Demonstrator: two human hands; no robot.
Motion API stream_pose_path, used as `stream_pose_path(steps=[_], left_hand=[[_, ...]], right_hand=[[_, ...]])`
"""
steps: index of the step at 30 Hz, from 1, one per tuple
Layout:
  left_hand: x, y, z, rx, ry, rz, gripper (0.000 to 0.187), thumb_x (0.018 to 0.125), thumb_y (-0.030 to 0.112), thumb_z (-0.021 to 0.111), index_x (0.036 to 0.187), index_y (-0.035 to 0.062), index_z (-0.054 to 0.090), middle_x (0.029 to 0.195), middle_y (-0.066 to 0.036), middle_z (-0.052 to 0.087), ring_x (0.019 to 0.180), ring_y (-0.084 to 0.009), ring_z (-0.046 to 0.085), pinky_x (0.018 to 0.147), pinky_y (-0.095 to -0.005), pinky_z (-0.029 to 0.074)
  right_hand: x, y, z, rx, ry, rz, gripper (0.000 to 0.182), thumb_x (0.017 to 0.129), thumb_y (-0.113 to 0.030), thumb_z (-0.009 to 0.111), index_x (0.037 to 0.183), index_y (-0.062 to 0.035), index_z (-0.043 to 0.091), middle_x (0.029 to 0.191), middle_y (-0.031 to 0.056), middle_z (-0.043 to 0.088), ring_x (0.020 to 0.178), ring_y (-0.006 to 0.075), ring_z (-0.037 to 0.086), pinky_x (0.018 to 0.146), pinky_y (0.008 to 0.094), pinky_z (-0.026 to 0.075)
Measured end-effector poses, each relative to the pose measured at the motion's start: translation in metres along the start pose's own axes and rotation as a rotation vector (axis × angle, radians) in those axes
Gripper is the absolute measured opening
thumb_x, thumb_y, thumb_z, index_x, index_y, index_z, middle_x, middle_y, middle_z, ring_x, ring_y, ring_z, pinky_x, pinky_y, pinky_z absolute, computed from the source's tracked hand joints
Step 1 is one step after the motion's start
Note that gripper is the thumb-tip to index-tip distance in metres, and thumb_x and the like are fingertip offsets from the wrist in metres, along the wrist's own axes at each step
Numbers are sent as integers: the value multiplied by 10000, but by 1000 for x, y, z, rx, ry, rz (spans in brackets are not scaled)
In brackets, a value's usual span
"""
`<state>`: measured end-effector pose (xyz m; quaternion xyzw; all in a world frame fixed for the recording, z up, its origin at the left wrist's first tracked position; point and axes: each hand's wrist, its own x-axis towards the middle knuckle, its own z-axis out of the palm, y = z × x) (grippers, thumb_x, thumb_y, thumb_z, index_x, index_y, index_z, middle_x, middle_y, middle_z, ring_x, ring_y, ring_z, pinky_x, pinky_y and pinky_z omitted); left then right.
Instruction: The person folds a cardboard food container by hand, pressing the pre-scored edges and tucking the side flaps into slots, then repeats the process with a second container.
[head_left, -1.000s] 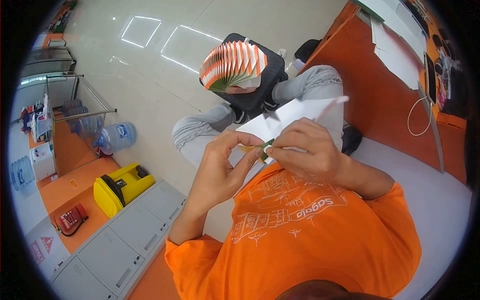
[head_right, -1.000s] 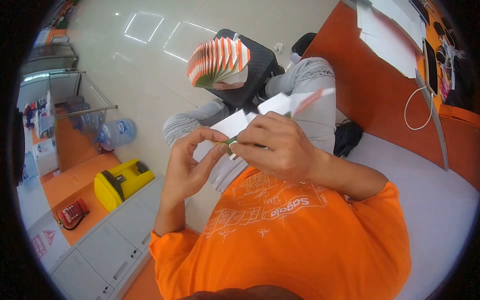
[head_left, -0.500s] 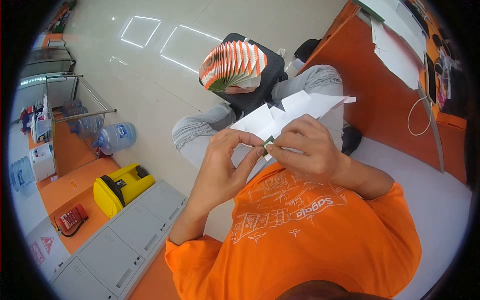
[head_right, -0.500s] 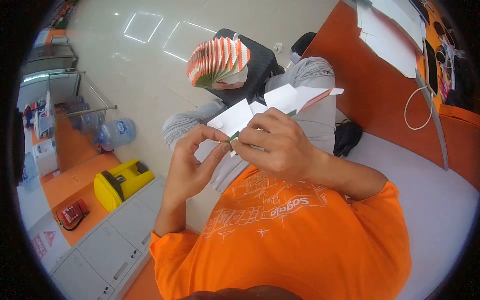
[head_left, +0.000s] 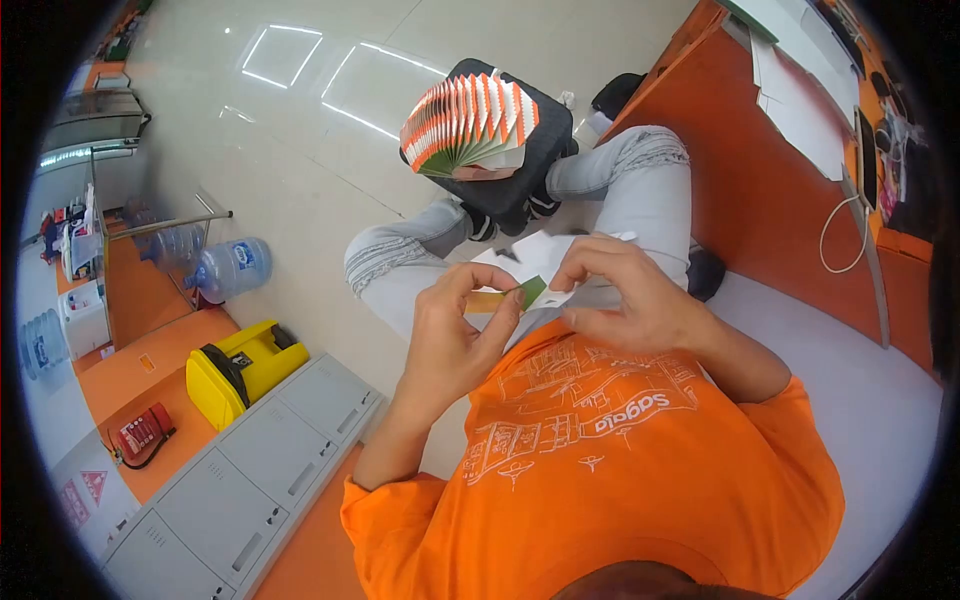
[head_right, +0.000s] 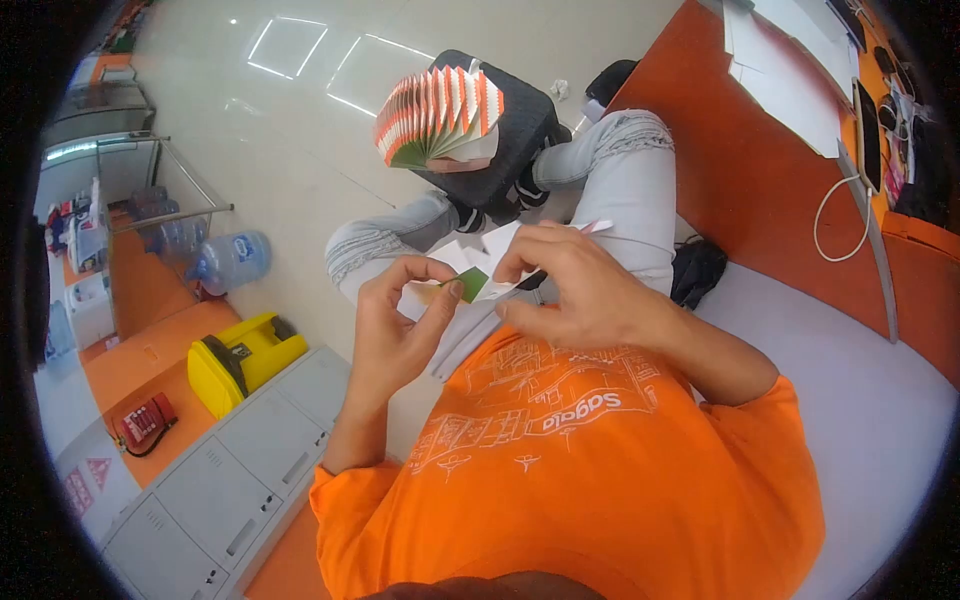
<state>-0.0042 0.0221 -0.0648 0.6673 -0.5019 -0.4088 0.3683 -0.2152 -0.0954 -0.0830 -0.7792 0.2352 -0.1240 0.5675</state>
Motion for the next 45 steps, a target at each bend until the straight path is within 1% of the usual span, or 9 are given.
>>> stream_pose_path(steps=[6, 10, 13, 17, 24, 26, 31, 35, 45], left_hand=[[-20, -15, 16, -117, -15, -132, 81, 872, -1, 721, 900, -29, 651, 873, -50, 705, 843, -114, 639, 802, -275, 513], [-62, -36, 33, -225, -91, -361, 75, 871, -7, 708, 923, -35, 662, 862, -41, 705, 823, -108, 645, 782, -268, 526], [-76, -40, 35, -266, -144, -526, 75, 883, 6, 694, 941, -36, 671, 851, -43, 701, 814, -106, 644, 782, -265, 527], [-82, -36, 30, -353, -225, -708, 78, 904, 27, 675, 951, -36, 675, 844, -44, 693, 807, -105, 639, 780, -266, 525], [-75, -29, 24, -295, -355, -608, 37, 920, 3, 638, 937, -24, 656, 860, -39, 689, 810, -104, 624, 777, -260, 509], [-76, -33, 24, -482, -134, -644, 45, 948, -1, 624, 990, -15, 633, 935, -40, 687, 876, -102, 616, 804, -257, 498], [-77, -27, 40, -692, 63, -480, 83, 1001, -6, 600, 1076, -31, 574, 1040, -57, 642, 963, -104, 609, 849, -244, 493], [-76, -21, 47, -801, 153, -445, 87, 1014, -19, 572, 1095, -17, 544, 1056, -61, 632, 981, -94, 596, 866, -232, 469], [-78, -17, 45, -812, 104, -481, 50, 1040, 29, 543, 1083, 6, 534, 1037, -58, 638, 964, -96, 594, 856, -250, 479]], right_hand=[[-10, 24, 16, -23, -321, 172, 236, 937, -284, 705, 1005, -59, 721, 990, 80, 618, 1043, 271, 544, 948, 375, 419], [-29, 29, 39, 173, -502, 279, 311, 930, -385, 718, 977, -78, 737, 1040, 75, 640, 1091, 270, 528, 971, 435, 354], [-40, 36, 53, 213, -654, 374, 308, 921, -384, 731, 966, -79, 734, 1050, 65, 634, 1092, 257, 514, 981, 403, 338], [-35, 25, 51, 112, -684, 427, 290, 911, -362, 746, 943, -74, 730, 1066, 69, 621, 1113, 248, 489, 997, 400, 312], [-32, 18, 50, -32, -483, 192, 182, 884, -236, 753, 898, -61, 706, 1060, 66, 568, 1164, 254, 467, 1115, 469, 215], [-22, 12, 46, -112, -413, 140, 152, 883, -207, 752, 900, -68, 692, 1076, 52, 554, 1185, 245, 465, 1144, 480, 182], [-17, 4, 58, -155, -103, 106, 128, 856, -175, 735, 874, -55, 693, 1053, 35, 622, 1189, 253, 478, 1120, 589, 143], [-16, 7, 61, -44, -62, 86, 104, 848, -163, 724, 853, -76, 668, 1088, 23, 641, 1186, 242, 477, 1107, 594, 134], [-15, 11, 72, 8, 20, 18, 101, 782, -127, 717, 845, -99, 642, 1135, 16, 639, 1165, 255, 467, 1066, 468, 215]])
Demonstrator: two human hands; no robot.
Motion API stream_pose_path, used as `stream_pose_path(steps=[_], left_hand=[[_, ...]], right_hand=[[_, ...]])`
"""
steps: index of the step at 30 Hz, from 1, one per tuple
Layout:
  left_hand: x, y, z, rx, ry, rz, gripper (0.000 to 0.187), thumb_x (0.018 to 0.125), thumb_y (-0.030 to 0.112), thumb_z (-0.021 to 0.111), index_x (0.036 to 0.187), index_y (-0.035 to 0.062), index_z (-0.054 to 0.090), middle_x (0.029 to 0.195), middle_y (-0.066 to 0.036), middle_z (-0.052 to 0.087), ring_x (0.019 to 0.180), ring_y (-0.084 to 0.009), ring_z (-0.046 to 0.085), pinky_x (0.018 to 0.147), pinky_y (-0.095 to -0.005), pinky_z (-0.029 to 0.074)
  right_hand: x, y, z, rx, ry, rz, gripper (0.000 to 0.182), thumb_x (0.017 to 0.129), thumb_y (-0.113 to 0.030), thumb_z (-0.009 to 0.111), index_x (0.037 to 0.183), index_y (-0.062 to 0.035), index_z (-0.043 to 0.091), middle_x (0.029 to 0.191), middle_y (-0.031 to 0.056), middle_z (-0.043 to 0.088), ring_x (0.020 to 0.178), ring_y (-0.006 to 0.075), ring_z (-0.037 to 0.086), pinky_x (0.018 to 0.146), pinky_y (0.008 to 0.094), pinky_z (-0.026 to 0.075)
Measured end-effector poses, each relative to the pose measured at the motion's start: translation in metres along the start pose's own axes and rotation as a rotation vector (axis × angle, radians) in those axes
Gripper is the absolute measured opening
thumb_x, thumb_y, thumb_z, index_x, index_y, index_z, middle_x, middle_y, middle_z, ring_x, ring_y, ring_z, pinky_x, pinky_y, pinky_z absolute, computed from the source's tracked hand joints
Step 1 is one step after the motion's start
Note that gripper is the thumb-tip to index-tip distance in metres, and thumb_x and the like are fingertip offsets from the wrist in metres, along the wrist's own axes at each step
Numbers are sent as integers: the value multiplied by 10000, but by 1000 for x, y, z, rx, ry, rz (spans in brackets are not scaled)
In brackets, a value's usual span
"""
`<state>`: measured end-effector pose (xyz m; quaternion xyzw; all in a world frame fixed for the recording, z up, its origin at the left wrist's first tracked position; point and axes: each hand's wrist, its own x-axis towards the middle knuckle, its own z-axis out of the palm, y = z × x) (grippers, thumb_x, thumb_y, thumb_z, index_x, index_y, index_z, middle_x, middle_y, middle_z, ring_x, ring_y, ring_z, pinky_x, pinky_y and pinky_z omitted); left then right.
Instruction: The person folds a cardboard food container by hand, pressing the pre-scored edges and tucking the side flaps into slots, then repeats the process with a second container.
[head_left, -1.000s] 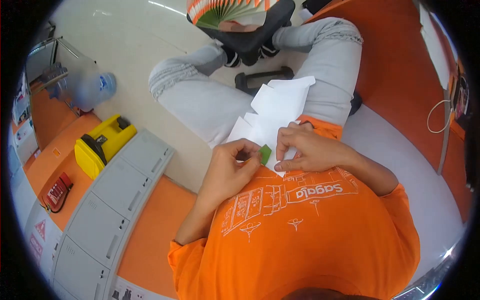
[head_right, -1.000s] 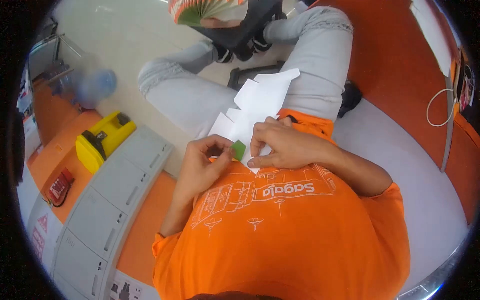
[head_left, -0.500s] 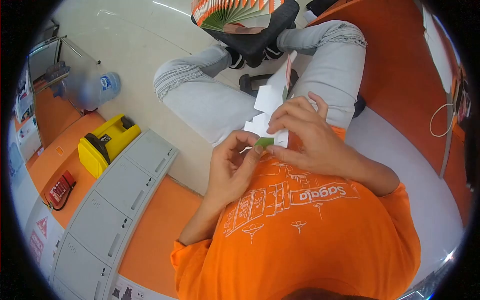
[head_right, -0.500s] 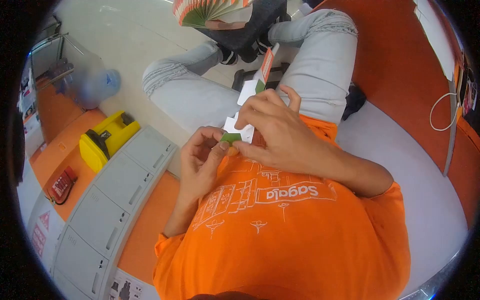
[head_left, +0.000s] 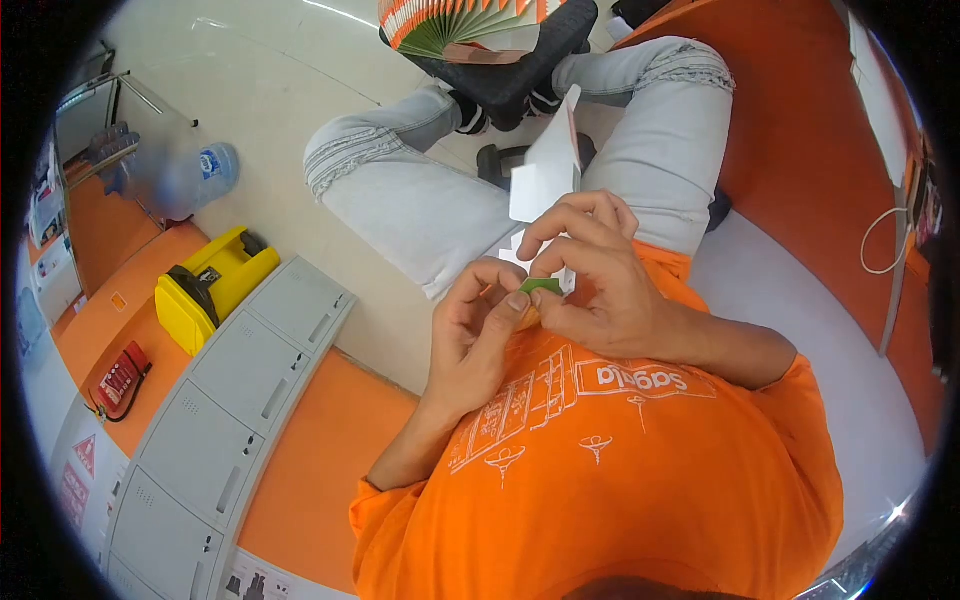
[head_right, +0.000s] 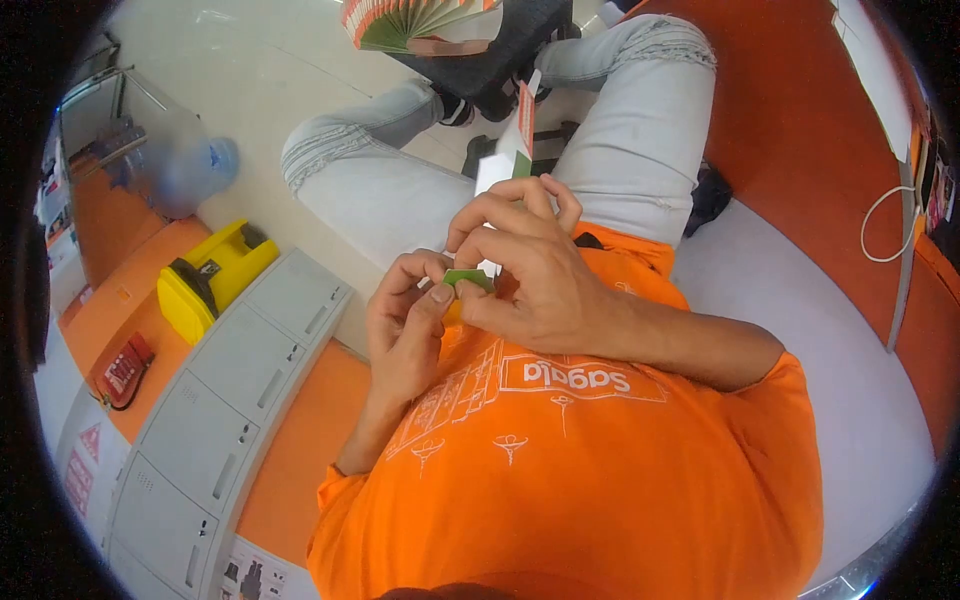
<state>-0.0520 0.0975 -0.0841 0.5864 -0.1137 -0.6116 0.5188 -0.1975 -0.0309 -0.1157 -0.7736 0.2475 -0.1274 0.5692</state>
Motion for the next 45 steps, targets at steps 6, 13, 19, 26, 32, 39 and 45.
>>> stream_pose_path(steps=[6, 13, 19, 26, 32, 39, 45], left_hand=[[-1, -2, 6, -48, 9, -28, 79, 995, 21, 537, 1071, 29, 560, 1055, 2, 590, 829, -32, 511, 639, -169, 361], [-3, -4, 3, -59, -19, -29, 50, 1020, 12, 506, 1065, 17, 528, 1066, -31, 585, 981, -94, 559, 886, -245, 447], [-3, -9, 1, 81, -53, 55, 50, 1017, -15, 484, 1049, 14, 510, 1018, -22, 559, 956, -95, 551, 882, -251, 442], [-3, 0, -2, 99, -51, 8, 22, 984, -24, 521, 994, -8, 534, 991, -26, 573, 928, -88, 547, 828, -243, 453], [-2, 5, -2, 115, -46, -33, 57, 919, -56, 521, 954, -24, 551, 916, -12, 583, 874, -64, 546, 730, -199, 450], [0, 2, -8, 138, -109, -36, 58, 895, -52, 511, 932, -19, 540, 911, -14, 573, 867, -72, 534, 729, -219, 440], [-2, 3, -5, 110, -93, -53, 35, 923, -41, 529, 933, -8, 537, 940, -25, 578, 870, -76, 531, 728, -225, 440]], right_hand=[[-2, 2, 4, 25, 1, -1, 107, 734, -104, 683, 831, -96, 638, 1112, 19, 645, 1137, 253, 469, 1054, 462, 220], [-2, 3, 8, 49, 14, -3, 112, 700, -98, 677, 800, -97, 627, 1094, 21, 646, 1099, 254, 473, 1035, 451, 236], [-2, 2, 12, 98, 23, 4, 106, 699, -96, 671, 772, -104, 594, 1076, 20, 635, 1076, 246, 472, 1000, 441, 251], [0, 0, 9, 61, 14, -46, 128, 687, -94, 691, 756, -112, 585, 1031, 6, 624, 1055, 241, 484, 996, 449, 246], [1, -9, 3, -15, -33, -51, 155, 701, -101, 712, 747, -114, 565, 1002, -3, 611, 1062, 241, 494, 1024, 478, 229], [1, -9, 6, 2, -40, -46, 187, 695, -77, 719, 746, -116, 543, 977, 2, 591, 1056, 228, 500, 1015, 474, 232], [-2, -10, 3, 20, -57, -37, 181, 684, -76, 715, 765, -117, 558, 1001, 5, 603, 1065, 232, 504, 1007, 465, 250]])
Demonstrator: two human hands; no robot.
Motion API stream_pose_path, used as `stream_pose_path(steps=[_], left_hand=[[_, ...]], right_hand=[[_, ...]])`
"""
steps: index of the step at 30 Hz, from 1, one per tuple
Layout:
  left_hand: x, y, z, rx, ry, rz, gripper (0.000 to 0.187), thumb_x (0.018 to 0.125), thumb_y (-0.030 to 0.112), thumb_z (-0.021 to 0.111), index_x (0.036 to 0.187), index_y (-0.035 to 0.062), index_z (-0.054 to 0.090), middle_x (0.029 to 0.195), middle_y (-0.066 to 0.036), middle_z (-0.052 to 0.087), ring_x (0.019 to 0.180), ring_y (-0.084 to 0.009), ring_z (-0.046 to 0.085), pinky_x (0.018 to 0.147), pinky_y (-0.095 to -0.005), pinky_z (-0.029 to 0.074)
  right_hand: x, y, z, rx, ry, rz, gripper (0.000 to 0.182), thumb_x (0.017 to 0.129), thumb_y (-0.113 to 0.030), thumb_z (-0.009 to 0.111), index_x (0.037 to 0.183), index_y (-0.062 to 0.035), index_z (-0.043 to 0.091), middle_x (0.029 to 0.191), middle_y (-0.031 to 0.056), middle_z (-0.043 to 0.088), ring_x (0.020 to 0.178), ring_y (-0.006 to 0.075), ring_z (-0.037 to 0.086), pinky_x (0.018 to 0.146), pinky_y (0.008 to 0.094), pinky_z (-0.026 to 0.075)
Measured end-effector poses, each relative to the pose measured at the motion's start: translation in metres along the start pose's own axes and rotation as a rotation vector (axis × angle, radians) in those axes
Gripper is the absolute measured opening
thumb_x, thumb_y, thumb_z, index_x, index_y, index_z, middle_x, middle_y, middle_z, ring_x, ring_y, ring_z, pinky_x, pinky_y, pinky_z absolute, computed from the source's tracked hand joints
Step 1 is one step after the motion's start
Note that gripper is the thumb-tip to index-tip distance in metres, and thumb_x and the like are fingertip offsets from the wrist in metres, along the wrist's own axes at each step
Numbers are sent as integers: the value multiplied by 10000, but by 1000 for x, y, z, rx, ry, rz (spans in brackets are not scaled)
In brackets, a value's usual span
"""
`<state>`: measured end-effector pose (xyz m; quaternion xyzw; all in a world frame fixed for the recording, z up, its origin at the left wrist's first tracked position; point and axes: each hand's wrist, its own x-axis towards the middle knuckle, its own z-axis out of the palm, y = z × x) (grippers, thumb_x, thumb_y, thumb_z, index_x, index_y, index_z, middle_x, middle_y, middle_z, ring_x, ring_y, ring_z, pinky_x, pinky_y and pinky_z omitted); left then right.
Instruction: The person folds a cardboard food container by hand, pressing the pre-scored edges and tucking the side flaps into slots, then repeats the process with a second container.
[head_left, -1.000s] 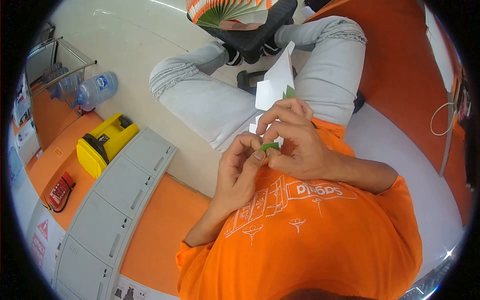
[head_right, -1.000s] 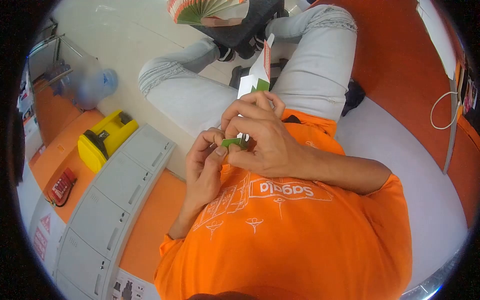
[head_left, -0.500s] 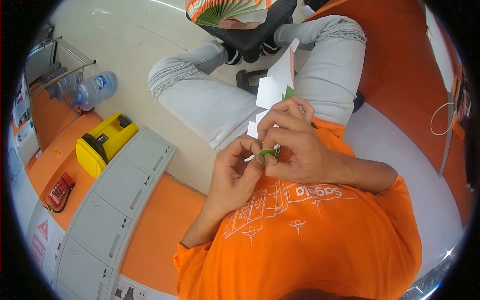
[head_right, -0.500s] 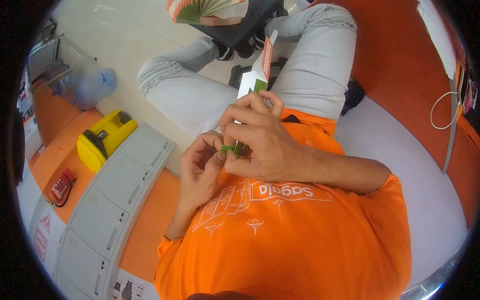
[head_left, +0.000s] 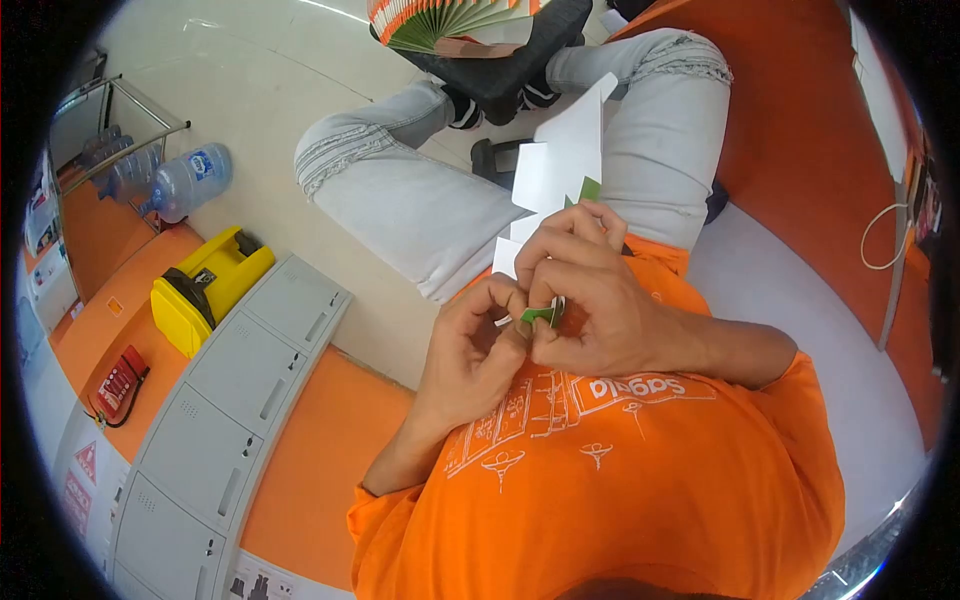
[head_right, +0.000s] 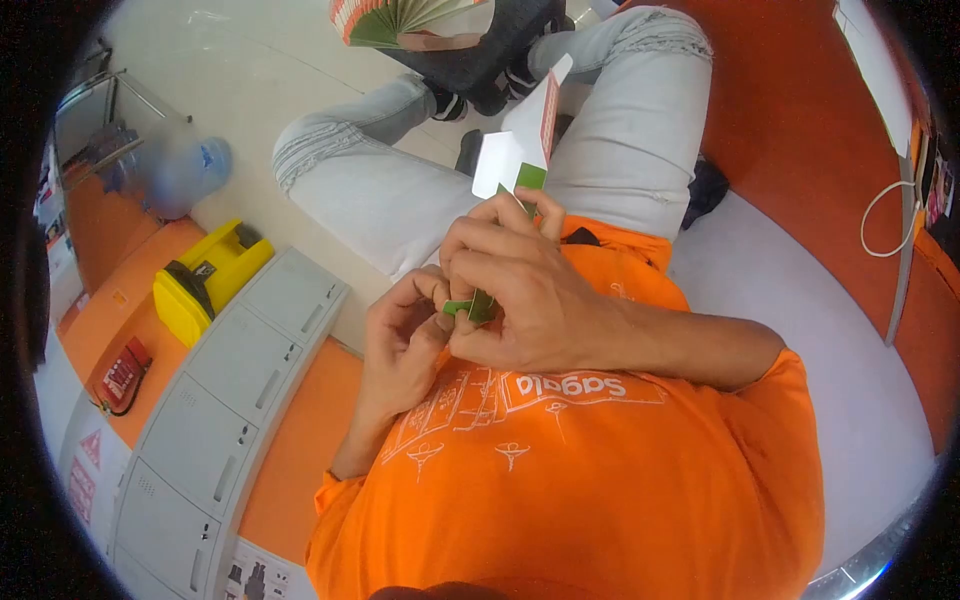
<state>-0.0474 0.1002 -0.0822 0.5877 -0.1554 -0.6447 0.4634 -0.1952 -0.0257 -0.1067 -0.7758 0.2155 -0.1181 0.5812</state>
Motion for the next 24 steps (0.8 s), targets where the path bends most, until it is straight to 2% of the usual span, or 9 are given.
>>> stream_pose_path(steps=[3, 5, 7, 11, 13, 14, 16, 19, 24], left_hand=[[-1, 5, -1, -36, 19, -4, 35, 950, -48, 553, 951, -13, 552, 966, -36, 598, 901, -79, 554, 758, -220, 458], [1, 5, 0, -62, 144, 22, 42, 962, -51, 593, 980, -25, 564, 969, -40, 612, 909, -80, 579, 766, -221, 489], [2, 2, -3, -20, 150, 12, 54, 960, -42, 621, 1001, -38, 585, 969, -42, 632, 911, -80, 599, 764, -226, 505], [9, 4, -1, 61, 143, -4, 103, 952, -20, 681, 1042, -60, 652, 959, -60, 702, 872, -83, 648, 739, -229, 534], [8, 5, -1, 88, 150, -9, 120, 950, -17, 691, 1060, -62, 674, 964, -74, 721, 864, -88, 662, 748, -226, 536], [8, 6, -1, 117, 164, -16, 139, 949, -13, 701, 1078, -64, 696, 969, -87, 739, 855, -94, 675, 757, -223, 539], [7, 8, 0, 121, 139, -9, 160, 946, -13, 706, 1098, -65, 703, 970, -92, 745, 850, -96, 678, 757, -223, 541], [5, 4, -7, 146, 80, -8, 195, 929, -30, 720, 1120, -71, 717, 987, -112, 755, 868, -112, 692, 767, -226, 549], [6, 9, -5, 67, 24, -45, 204, 919, -43, 727, 1119, -79, 725, 1005, -130, 762, 915, -130, 705, 794, -237, 561]], right_hand=[[4, -2, -12, -28, 62, -36, 189, 673, -79, 717, 816, -116, 600, 1010, 4, 612, 1090, 239, 518, 1016, 465, 272], [8, 4, -26, -45, 118, -71, 210, 665, -80, 719, 848, -116, 623, 1009, 2, 617, 1100, 242, 527, 1021, 462, 286], [4, 13, -43, -160, -104, -150, 203, 699, -142, 768, 861, -98, 654, 1011, -1, 614, 1074, 240, 538, 1046, 486, 305], [-3, 14, -53, -293, -213, -209, 156, 732, -120, 766, 853, -98, 671, 979, 3, 631, 1024, 220, 573, 1051, 487, 319], [-7, 20, -51, -286, -178, -337, 150, 751, -114, 764, 882, -87, 696, 928, 14, 643, 958, 219, 605, 990, 456, 393], [-8, 21, -47, -288, -179, -336, 150, 751, -114, 764, 882, -87, 696, 928, 14, 643, 958, 219, 605, 990, 456, 393], [-12, 23, -37, -231, -32, -396, 179, 745, -114, 767, 910, -67, 716, 909, 29, 662, 898, 235, 626, 880, 409, 460], [-18, 28, -26, -211, 83, -378, 221, 734, -114, 776, 940, -49, 729, 929, 42, 679, 873, 244, 630, 791, 379, 483], [-20, 24, -28, -221, 77, -386, 210, 748, -126, 753, 943, -48, 736, 939, 38, 686, 883, 228, 632, 789, 368, 473]])
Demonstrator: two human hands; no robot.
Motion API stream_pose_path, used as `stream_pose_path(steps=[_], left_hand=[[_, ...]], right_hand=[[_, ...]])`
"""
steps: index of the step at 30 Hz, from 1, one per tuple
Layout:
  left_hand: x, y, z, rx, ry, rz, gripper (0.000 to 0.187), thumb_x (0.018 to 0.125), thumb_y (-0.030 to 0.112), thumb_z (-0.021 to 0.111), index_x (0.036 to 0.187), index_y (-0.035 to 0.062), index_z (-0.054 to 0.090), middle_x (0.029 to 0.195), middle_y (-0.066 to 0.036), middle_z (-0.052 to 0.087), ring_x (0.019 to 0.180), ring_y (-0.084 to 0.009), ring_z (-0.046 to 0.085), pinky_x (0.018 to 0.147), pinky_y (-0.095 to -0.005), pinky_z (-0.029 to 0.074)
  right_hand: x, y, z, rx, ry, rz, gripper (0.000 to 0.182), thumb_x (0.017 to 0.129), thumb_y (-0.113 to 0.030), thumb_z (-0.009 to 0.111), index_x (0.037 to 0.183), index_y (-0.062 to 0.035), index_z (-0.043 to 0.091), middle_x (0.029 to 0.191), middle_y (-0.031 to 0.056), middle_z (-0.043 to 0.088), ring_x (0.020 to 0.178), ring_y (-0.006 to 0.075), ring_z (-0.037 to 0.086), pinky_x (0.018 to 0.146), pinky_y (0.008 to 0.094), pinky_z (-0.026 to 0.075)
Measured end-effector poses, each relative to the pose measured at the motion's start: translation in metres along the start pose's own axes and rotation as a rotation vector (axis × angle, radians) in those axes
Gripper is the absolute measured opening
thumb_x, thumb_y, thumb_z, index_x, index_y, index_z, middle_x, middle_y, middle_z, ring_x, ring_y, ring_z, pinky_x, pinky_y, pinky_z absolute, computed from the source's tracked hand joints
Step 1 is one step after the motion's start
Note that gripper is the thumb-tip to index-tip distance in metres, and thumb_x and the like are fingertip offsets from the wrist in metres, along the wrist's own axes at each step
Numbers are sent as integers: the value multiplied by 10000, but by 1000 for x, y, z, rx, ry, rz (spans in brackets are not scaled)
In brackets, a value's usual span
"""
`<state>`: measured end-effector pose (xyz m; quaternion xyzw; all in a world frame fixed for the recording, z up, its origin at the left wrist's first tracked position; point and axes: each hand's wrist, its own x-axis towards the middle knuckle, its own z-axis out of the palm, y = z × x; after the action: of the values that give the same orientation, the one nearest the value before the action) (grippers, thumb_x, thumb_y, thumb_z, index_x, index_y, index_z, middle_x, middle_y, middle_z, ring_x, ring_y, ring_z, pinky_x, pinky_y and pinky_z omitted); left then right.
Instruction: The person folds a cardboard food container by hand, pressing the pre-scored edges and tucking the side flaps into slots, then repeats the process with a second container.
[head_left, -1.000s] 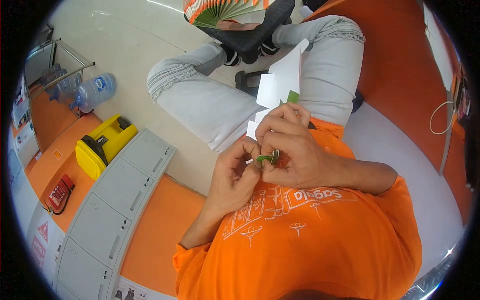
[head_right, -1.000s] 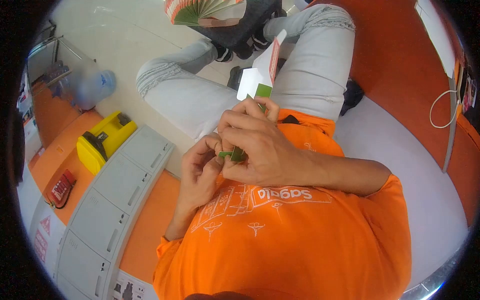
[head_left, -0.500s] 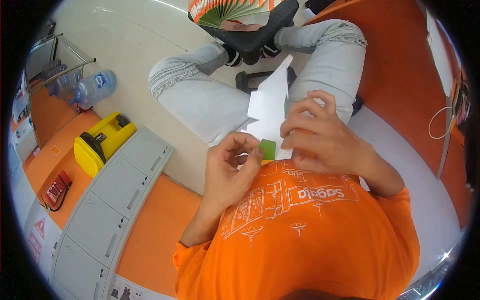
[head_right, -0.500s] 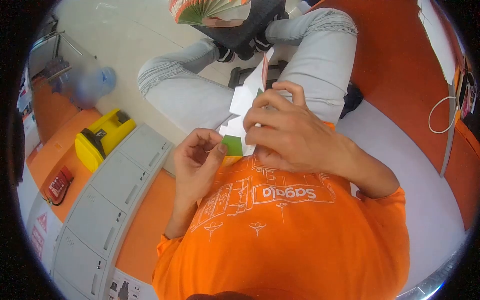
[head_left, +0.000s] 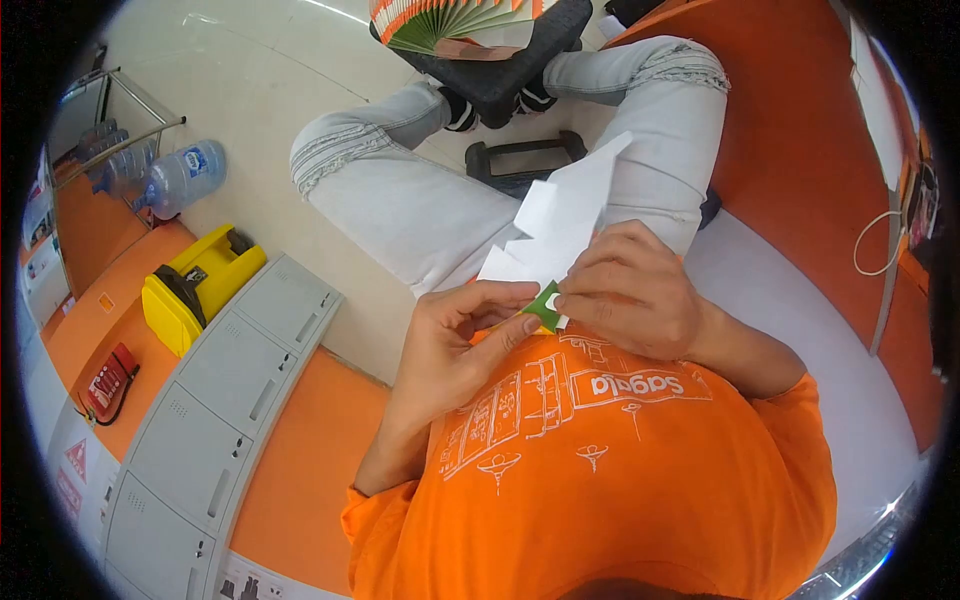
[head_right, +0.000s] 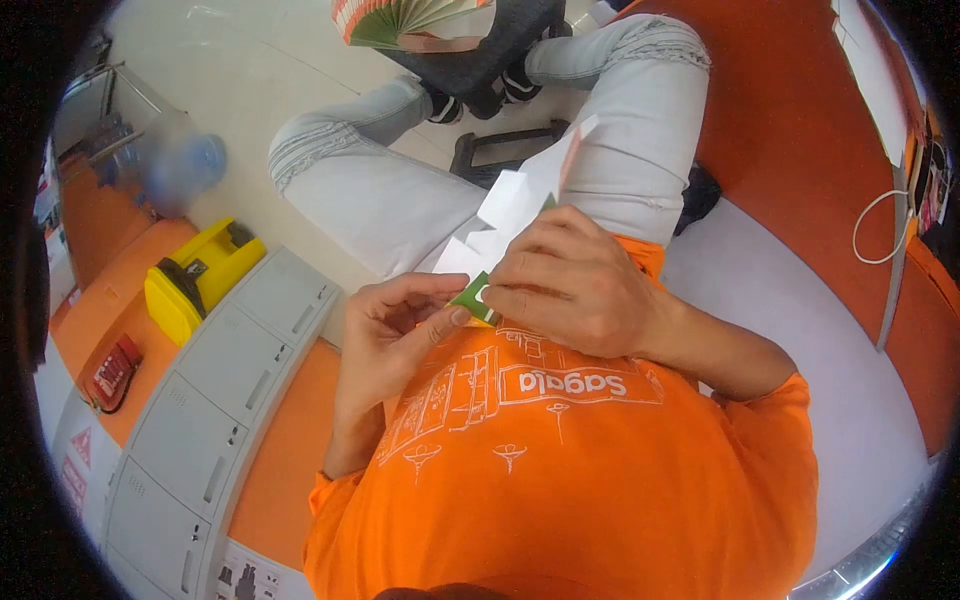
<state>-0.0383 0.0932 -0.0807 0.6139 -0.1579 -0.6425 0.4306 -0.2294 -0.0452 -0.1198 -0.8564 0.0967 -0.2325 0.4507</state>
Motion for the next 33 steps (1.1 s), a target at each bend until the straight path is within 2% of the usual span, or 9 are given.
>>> stream_pose_path(steps=[5, 8, 11, 18, 20, 28, 33], left_hand=[[1, -3, -4, -23, -58, -132, 195, 920, -34, 729, 1112, -68, 733, 993, -139, 768, 893, -133, 708, 805, -250, 566], [0, -4, -4, 0, -79, -99, 191, 948, 36, 724, 1122, -42, 744, 1008, -100, 773, 895, -113, 699, 818, -256, 567], [2, -5, -6, 86, -106, -84, 191, 939, 42, 734, 1116, -25, 760, 986, -94, 779, 879, -105, 695, 806, -253, 559], [5, -5, -7, 184, -153, -51, 181, 933, 45, 735, 1097, -23, 767, 966, -85, 785, 856, -104, 695, 799, -251, 548], [6, -3, -8, 201, -122, -116, 162, 885, 29, 774, 1036, -29, 776, 952, -104, 783, 872, -135, 706, 861, -282, 537], [3, -1, -2, 259, -75, -88, 149, 900, 54, 762, 1021, -32, 763, 937, -105, 780, 869, -133, 703, 868, -294, 532], [2, -6, -1, 286, -54, -74, 150, 903, 45, 751, 1024, -42, 758, 941, -114, 781, 867, -135, 707, 843, -285, 544]], right_hand=[[-1, -5, -3, -55, -14, -30, 204, 769, -144, 724, 950, -51, 739, 935, 20, 684, 886, 213, 631, 805, 370, 463], [-2, -6, -3, -64, -43, -37, 196, 771, -147, 726, 943, -55, 738, 924, 9, 678, 888, 212, 631, 821, 381, 460], [-4, -6, 1, -85, -37, -69, 178, 777, -148, 726, 930, -57, 735, 916, 3, 670, 883, 208, 627, 814, 383, 458], [1, -8, -4, 13, -158, 33, 101, 806, -144, 711, 880, -76, 717, 891, -11, 644, 896, 178, 603, 861, 369, 434], [2, -8, -5, -6, -180, 50, 88, 812, -142, 704, 874, -80, 712, 887, -13, 634, 906, 174, 597, 878, 364, 428], [3, -10, -3, -23, -259, 149, 102, 840, -132, 673, 910, -76, 719, 961, 18, 653, 971, 212, 597, 946, 383, 437], [1, -9, 0, -11, -298, 205, 111, 851, -141, 667, 924, -73, 716, 980, 25, 657, 990, 224, 593, 945, 384, 436]])
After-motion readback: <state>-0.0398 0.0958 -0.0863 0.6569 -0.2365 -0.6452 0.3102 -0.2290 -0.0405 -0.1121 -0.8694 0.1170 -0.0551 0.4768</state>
